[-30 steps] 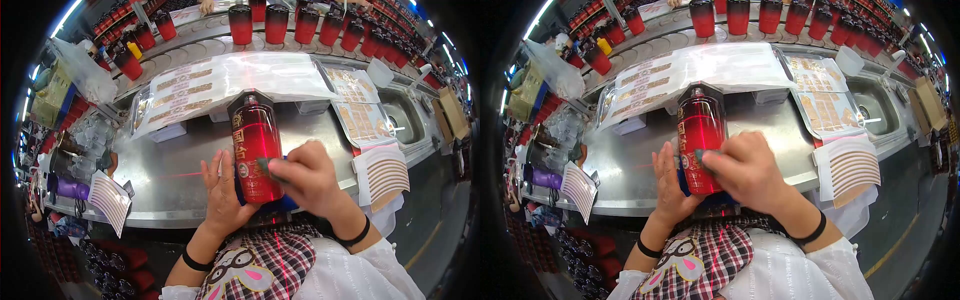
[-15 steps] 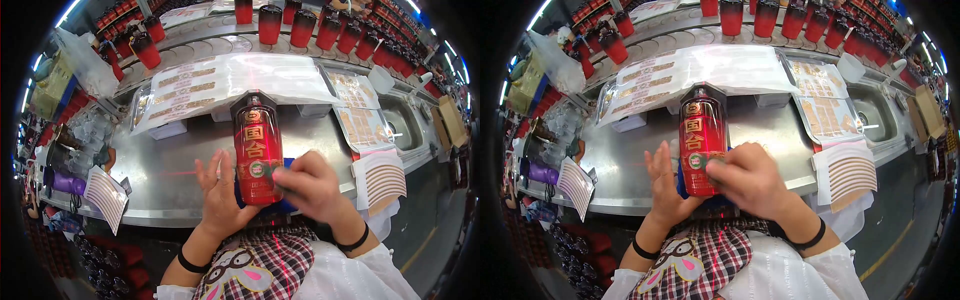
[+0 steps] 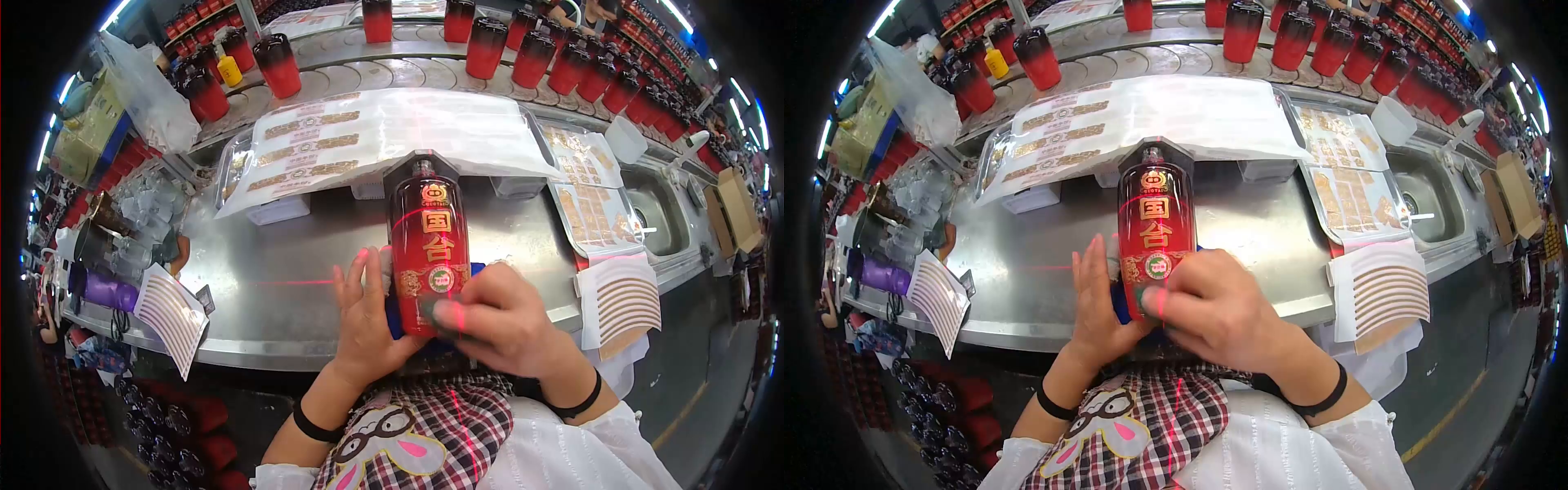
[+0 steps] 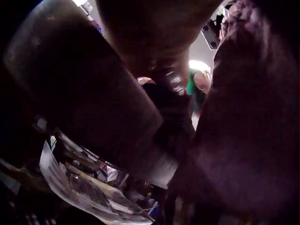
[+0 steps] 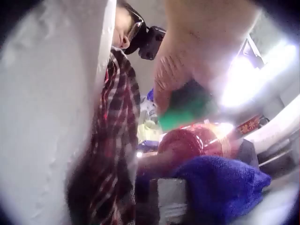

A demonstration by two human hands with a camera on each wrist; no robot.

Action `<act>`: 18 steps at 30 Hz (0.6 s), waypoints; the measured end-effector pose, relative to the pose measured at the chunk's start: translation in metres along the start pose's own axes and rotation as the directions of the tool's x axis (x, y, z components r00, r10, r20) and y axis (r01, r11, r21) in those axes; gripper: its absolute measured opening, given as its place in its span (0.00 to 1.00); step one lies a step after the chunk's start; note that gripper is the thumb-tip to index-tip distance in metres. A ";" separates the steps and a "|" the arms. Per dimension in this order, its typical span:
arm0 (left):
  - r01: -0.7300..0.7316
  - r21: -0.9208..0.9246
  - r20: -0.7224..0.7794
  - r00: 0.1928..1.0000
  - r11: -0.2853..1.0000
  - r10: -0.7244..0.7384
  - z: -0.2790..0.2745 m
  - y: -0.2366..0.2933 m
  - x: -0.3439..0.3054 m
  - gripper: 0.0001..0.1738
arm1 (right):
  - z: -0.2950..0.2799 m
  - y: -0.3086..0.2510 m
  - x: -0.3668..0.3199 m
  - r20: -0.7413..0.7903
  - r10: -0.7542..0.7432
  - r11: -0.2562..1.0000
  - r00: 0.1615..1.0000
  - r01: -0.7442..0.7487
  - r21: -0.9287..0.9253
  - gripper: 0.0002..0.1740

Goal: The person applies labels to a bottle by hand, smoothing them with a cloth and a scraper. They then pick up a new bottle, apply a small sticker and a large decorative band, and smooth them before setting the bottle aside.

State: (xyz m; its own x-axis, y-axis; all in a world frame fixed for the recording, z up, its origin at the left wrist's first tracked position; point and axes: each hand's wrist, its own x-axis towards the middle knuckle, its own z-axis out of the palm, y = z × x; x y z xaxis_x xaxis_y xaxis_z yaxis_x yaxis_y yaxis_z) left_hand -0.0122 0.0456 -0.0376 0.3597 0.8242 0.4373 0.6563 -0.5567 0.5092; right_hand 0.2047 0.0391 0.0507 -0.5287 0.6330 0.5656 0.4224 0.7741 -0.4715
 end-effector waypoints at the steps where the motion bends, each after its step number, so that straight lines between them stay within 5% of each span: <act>1: -0.020 0.019 -0.016 1.000 1.000 0.021 0.000 0.000 0.000 0.66 | 0.001 0.001 -0.001 -0.058 0.012 0.999 0.998 -0.014 -0.030 0.25; 4: -0.059 0.090 -0.057 0.996 0.994 0.064 -0.009 0.008 0.004 0.66 | 0.004 0.009 -0.009 -0.244 0.065 0.962 0.968 -0.125 -0.242 0.25; 8: -0.057 0.064 -0.069 0.996 0.996 0.061 -0.007 0.006 0.002 0.66 | -0.005 -0.004 -0.002 0.105 -0.005 0.990 0.994 -0.010 0.141 0.19; 11: -0.009 -0.012 -0.040 0.999 1.000 0.009 0.006 0.002 0.000 0.66 | -0.002 0.006 -0.004 -0.082 0.220 0.975 0.972 -0.221 -0.002 0.17; 12: -0.017 -0.006 -0.048 0.999 1.000 0.016 0.004 0.004 0.001 0.65 | 0.001 0.008 -0.006 -0.234 0.348 0.934 0.908 -0.358 -0.001 0.16; 16: -0.096 0.081 -0.093 0.990 0.992 0.103 -0.006 0.008 0.002 0.65 | -0.002 -0.001 -0.007 -0.119 0.226 0.973 0.967 -0.216 0.086 0.18; 18: -0.199 0.138 -0.090 0.973 0.970 0.212 -0.006 0.009 0.001 0.64 | 0.003 0.008 -0.012 -0.216 0.171 0.973 0.961 -0.199 -0.115 0.20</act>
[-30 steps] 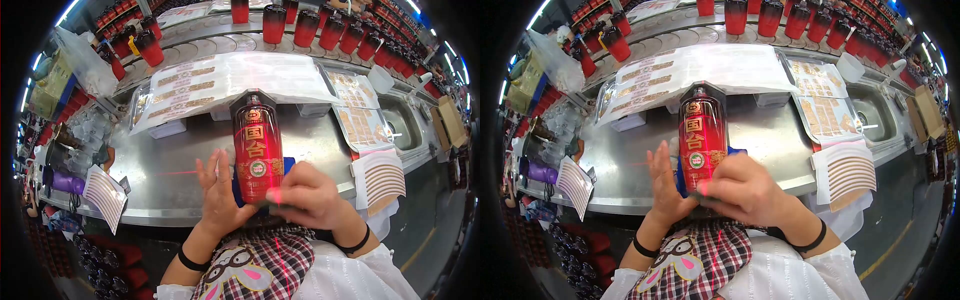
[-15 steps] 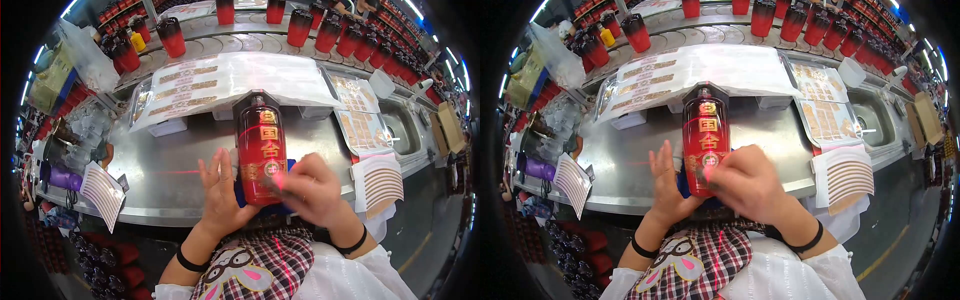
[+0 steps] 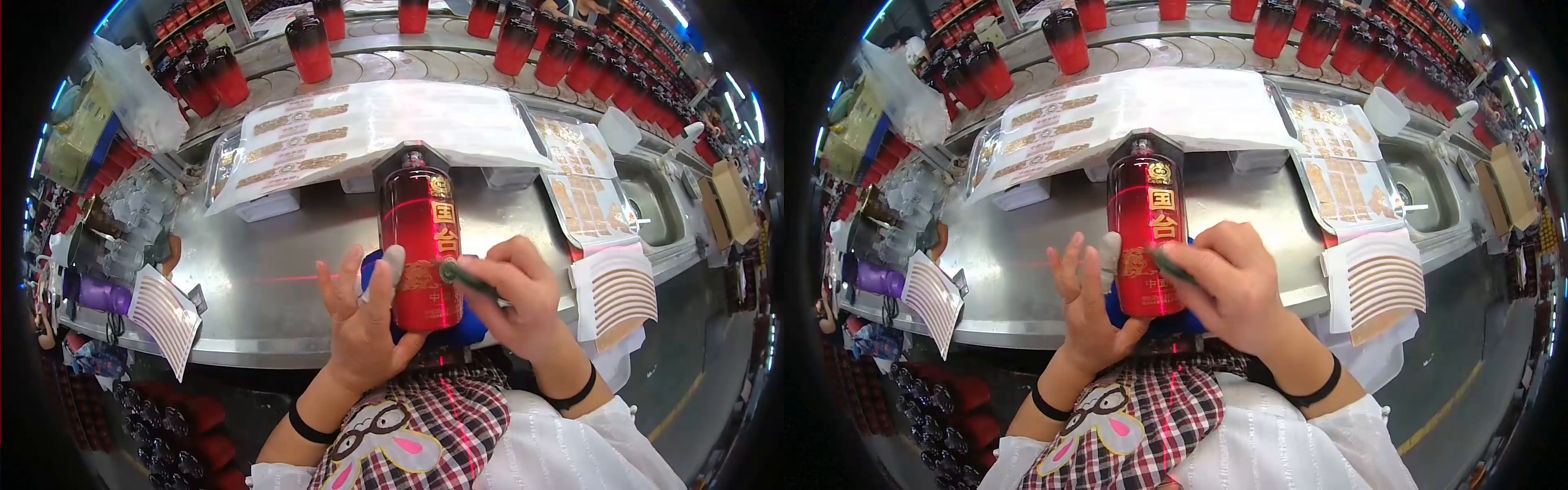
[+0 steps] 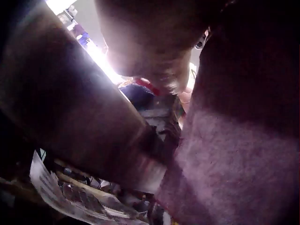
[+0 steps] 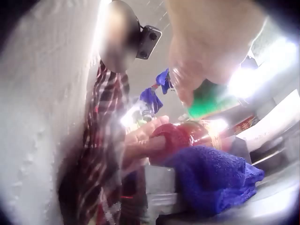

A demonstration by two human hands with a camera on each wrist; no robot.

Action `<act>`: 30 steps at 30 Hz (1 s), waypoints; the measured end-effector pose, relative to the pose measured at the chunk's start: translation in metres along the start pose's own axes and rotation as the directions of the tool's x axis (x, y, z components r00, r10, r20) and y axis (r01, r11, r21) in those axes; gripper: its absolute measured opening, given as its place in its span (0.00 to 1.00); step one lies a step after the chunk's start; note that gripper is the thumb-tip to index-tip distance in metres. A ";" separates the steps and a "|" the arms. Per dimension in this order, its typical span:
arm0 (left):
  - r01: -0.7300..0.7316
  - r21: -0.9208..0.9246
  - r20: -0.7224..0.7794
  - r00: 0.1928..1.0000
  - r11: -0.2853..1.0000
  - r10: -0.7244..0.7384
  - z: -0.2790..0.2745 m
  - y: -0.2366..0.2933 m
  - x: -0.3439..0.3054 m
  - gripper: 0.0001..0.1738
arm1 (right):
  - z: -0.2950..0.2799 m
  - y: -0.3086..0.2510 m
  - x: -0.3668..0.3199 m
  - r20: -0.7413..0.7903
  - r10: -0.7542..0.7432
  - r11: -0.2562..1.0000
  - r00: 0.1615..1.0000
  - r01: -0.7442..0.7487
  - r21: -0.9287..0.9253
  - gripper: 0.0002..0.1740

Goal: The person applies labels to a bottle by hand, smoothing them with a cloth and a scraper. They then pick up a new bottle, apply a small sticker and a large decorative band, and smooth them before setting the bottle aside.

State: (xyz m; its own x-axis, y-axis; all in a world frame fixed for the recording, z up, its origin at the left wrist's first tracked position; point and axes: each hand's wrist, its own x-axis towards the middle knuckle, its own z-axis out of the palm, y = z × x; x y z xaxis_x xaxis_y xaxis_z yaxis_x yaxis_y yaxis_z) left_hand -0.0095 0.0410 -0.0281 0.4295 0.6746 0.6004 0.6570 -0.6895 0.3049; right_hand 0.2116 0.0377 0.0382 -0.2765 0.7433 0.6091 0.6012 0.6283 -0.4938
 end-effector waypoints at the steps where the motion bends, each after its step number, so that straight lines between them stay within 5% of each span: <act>1: -0.051 0.027 -0.006 0.999 0.998 0.051 0.000 0.001 -0.001 0.64 | 0.002 0.003 -0.001 -0.045 -0.031 0.995 0.998 0.027 -0.095 0.21; 5: 0.179 -0.109 0.037 0.984 0.978 -0.176 0.009 -0.001 -0.005 0.63 | -0.004 -0.011 0.004 0.189 -0.179 0.954 0.966 0.124 0.273 0.24; 7: 0.169 -0.151 -0.002 0.985 0.974 -0.172 0.009 -0.001 -0.004 0.62 | 0.002 -0.001 -0.002 -0.045 -0.061 0.997 0.997 0.059 -0.044 0.22; 8: 0.154 -0.129 -0.010 0.988 0.980 -0.157 0.007 0.000 0.000 0.60 | -0.001 0.002 -0.002 0.006 -0.062 0.995 0.998 0.062 -0.073 0.20; 11: 0.081 -0.041 -0.031 0.996 0.996 -0.083 -0.008 0.007 0.005 0.56 | -0.004 -0.011 -0.002 0.197 -0.043 0.948 0.979 -0.023 0.319 0.17; 13: -0.035 0.027 -0.061 0.998 0.999 0.036 -0.014 0.018 0.008 0.51 | -0.004 -0.005 -0.005 0.031 0.271 0.928 0.962 -0.270 0.259 0.10; 15: -0.049 0.087 -0.008 0.999 0.995 0.050 -0.010 0.030 0.008 0.42 | 0.001 0.004 -0.008 0.016 0.421 0.854 0.907 -0.402 0.329 0.08; 21: -0.023 0.100 -0.032 0.999 0.995 0.027 -0.002 0.021 0.006 0.47 | 0.010 0.010 -0.015 0.019 0.519 0.800 0.855 -0.493 0.343 0.11; 27: 0.173 -0.223 -0.124 0.971 0.959 -0.204 0.012 0.009 -0.006 0.47 | 0.010 0.012 -0.016 0.049 0.562 0.751 0.826 -0.534 0.387 0.12; 30: 0.137 -0.099 -0.090 0.985 0.986 -0.146 -0.002 0.005 -0.004 0.50 | 0.007 0.013 -0.017 0.018 0.515 0.801 0.857 -0.488 0.346 0.10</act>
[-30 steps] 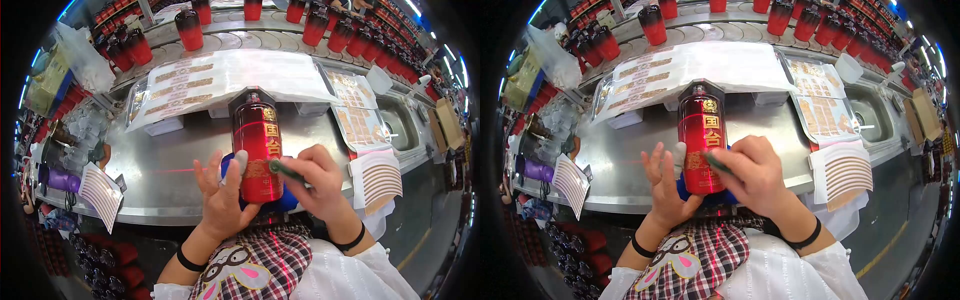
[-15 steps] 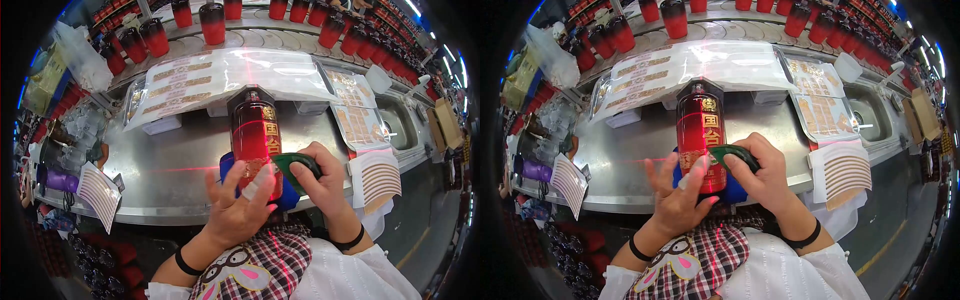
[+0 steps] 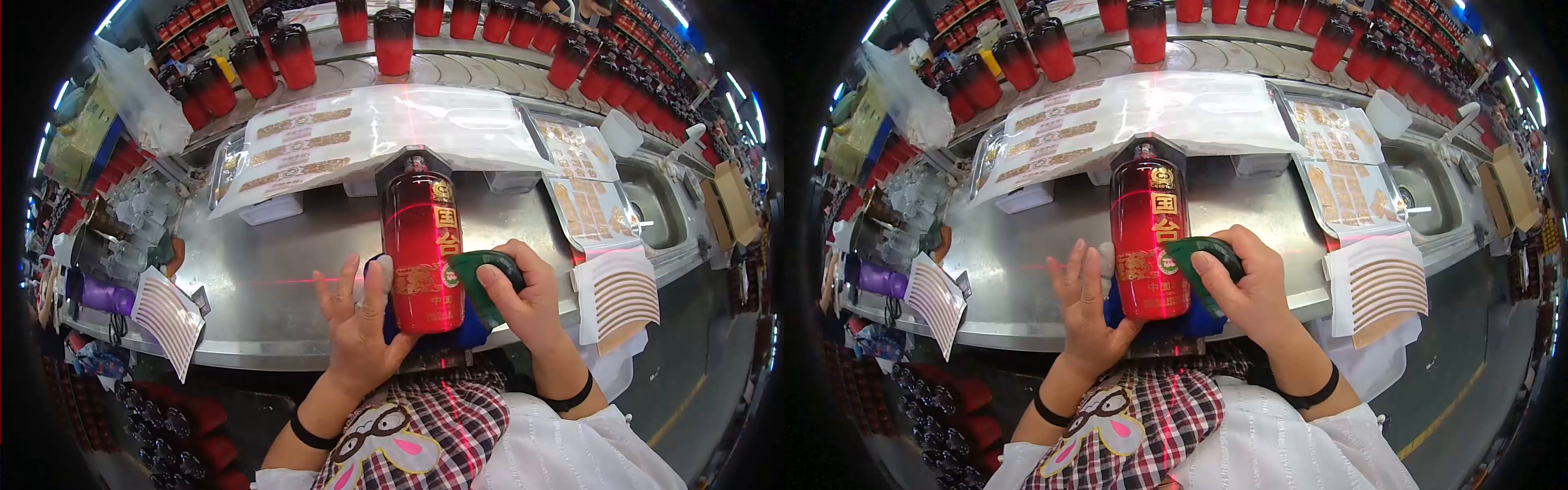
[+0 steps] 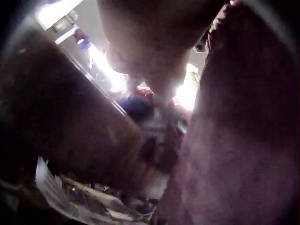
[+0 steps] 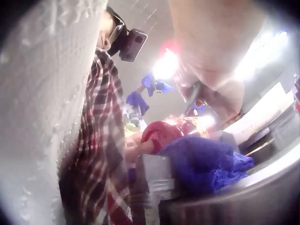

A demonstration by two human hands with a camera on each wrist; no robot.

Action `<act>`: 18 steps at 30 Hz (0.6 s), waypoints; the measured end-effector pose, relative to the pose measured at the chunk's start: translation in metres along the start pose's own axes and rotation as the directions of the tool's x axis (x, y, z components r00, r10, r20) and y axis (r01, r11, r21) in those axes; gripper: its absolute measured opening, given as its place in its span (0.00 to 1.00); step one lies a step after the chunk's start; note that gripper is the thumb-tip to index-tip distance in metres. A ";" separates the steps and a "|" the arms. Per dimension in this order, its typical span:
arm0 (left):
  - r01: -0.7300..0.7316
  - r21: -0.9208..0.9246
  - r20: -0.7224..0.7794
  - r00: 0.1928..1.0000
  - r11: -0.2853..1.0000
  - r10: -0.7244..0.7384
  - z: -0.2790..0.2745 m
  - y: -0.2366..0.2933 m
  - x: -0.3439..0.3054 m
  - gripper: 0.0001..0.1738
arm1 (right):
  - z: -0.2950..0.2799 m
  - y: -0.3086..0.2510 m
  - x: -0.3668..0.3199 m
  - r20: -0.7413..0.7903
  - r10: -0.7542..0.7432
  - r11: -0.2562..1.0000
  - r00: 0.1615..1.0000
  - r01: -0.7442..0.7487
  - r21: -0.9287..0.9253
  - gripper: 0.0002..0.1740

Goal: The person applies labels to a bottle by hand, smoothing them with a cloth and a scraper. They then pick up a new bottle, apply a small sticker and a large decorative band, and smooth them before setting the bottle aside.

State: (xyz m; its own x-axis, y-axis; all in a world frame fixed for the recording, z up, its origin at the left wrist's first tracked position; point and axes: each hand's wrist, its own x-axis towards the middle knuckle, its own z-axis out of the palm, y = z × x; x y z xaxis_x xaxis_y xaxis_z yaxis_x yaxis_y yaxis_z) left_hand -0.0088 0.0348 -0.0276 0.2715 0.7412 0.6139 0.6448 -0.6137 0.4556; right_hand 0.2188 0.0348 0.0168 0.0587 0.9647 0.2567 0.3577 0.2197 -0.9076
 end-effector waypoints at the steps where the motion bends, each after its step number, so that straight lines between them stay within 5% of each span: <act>1: -0.080 0.114 0.059 0.996 0.990 0.074 -0.007 0.005 0.005 0.50 | -0.001 0.002 -0.001 -0.035 -0.036 0.999 0.999 0.036 -0.013 0.10; 3: -0.243 0.321 0.198 0.962 0.916 0.186 -0.023 0.016 0.018 0.51 | -0.001 0.005 -0.002 -0.094 -0.109 0.994 0.990 0.105 -0.042 0.09; 6: -0.383 0.287 0.174 0.922 0.878 0.346 -0.014 0.012 0.021 0.53 | 0.005 -0.005 0.000 -0.104 -0.337 0.918 0.936 0.301 -0.258 0.10; 8: -0.195 0.156 0.108 0.978 0.968 0.180 -0.004 0.003 0.010 0.54 | 0.006 -0.009 -0.001 -0.029 -0.434 0.843 0.900 0.395 -0.365 0.15; 11: -0.021 -0.024 0.012 1.000 0.999 0.022 0.007 -0.001 0.000 0.56 | 0.008 -0.021 -0.004 0.247 -0.542 0.772 0.803 0.592 -0.229 0.17; 12: -0.021 -0.009 0.013 1.000 1.000 0.021 0.005 -0.002 0.001 0.55 | 0.006 -0.025 -0.003 0.294 -0.544 0.814 0.786 0.580 -0.042 0.17; 15: -0.146 0.110 0.062 0.988 0.983 0.140 -0.010 0.011 0.006 0.52 | -0.001 -0.017 -0.004 0.092 -0.306 0.947 0.948 0.313 -0.068 0.13; 16: -0.207 0.156 0.090 0.977 0.966 0.195 -0.012 0.015 0.008 0.51 | -0.003 -0.008 -0.006 0.046 -0.112 0.993 0.993 0.111 0.026 0.09; 18: -0.279 0.161 0.110 0.958 0.947 0.264 -0.002 0.023 0.010 0.49 | 0.002 -0.002 -0.007 0.034 -0.021 0.994 0.999 0.017 0.104 0.08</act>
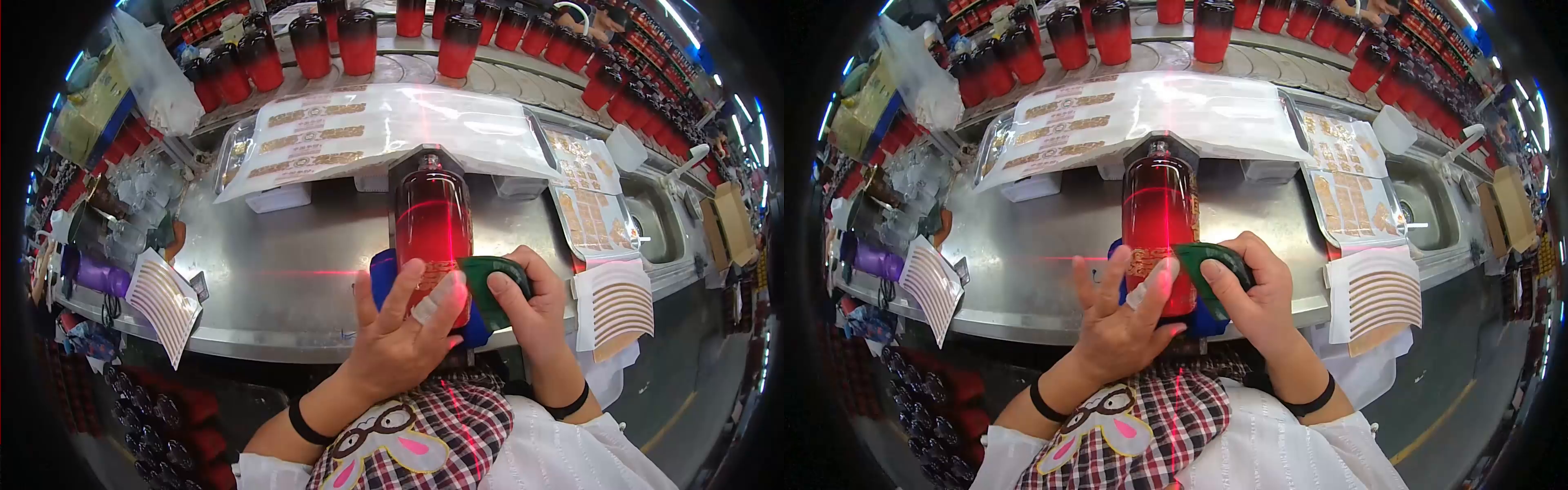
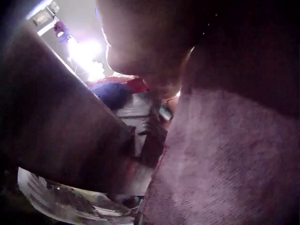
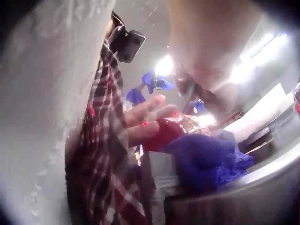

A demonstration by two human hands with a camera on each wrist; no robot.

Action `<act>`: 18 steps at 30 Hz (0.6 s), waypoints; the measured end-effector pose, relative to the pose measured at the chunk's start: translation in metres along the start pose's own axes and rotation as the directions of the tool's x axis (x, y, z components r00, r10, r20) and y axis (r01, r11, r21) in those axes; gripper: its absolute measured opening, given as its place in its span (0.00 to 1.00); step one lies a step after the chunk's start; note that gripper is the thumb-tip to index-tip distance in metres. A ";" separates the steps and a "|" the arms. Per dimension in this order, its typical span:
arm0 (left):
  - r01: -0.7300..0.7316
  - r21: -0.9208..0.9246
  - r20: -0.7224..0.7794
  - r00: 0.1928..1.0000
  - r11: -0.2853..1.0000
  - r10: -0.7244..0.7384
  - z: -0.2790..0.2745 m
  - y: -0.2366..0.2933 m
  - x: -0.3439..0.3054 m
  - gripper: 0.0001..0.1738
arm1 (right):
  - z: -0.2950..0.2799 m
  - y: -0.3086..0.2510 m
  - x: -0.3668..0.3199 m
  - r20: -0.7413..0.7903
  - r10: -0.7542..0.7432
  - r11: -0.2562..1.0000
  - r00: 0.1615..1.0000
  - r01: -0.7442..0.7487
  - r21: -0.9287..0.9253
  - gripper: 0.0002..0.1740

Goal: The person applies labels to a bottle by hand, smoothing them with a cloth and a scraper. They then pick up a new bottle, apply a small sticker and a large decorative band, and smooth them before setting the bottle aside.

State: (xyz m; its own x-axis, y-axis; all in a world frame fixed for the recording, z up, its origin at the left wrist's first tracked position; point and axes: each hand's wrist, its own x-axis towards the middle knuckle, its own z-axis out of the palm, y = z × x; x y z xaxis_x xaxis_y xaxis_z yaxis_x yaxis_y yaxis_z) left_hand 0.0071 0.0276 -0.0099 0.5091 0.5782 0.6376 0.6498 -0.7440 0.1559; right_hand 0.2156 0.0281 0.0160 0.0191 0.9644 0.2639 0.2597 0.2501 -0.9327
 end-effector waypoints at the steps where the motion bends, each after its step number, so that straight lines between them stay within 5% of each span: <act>1: -0.038 0.008 0.003 0.999 0.999 0.038 0.003 0.002 0.002 0.48 | 0.002 0.001 0.000 -0.008 0.044 0.998 0.999 -0.043 0.041 0.08; 9: 0.266 -0.133 -0.020 0.962 0.955 -0.271 0.013 -0.013 -0.018 0.50 | 0.006 0.005 0.004 -0.039 0.072 0.997 0.997 -0.072 0.009 0.10; 13: 0.237 -0.051 0.012 0.971 0.970 -0.237 0.002 0.000 -0.002 0.53 | 0.005 0.002 0.000 -0.059 0.106 0.992 0.993 -0.102 0.071 0.11; 16: 0.165 -0.179 0.009 0.986 0.970 -0.166 0.016 -0.010 -0.006 0.55 | 0.001 0.007 -0.005 -0.068 0.098 0.986 0.993 -0.088 0.139 0.12; 18: 0.259 -0.361 0.048 0.965 0.896 -0.259 0.024 -0.017 -0.018 0.55 | -0.003 0.004 -0.010 -0.077 0.130 0.973 0.988 -0.113 0.201 0.12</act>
State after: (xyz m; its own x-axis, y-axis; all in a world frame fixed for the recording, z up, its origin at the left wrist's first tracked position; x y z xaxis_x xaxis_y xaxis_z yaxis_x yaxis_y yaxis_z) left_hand 0.0004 0.0383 -0.0417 0.3500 0.7667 0.5383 0.5103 -0.6379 0.5768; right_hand 0.2191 0.0192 0.0100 0.1269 0.9792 0.1580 0.0561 0.1519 -0.9868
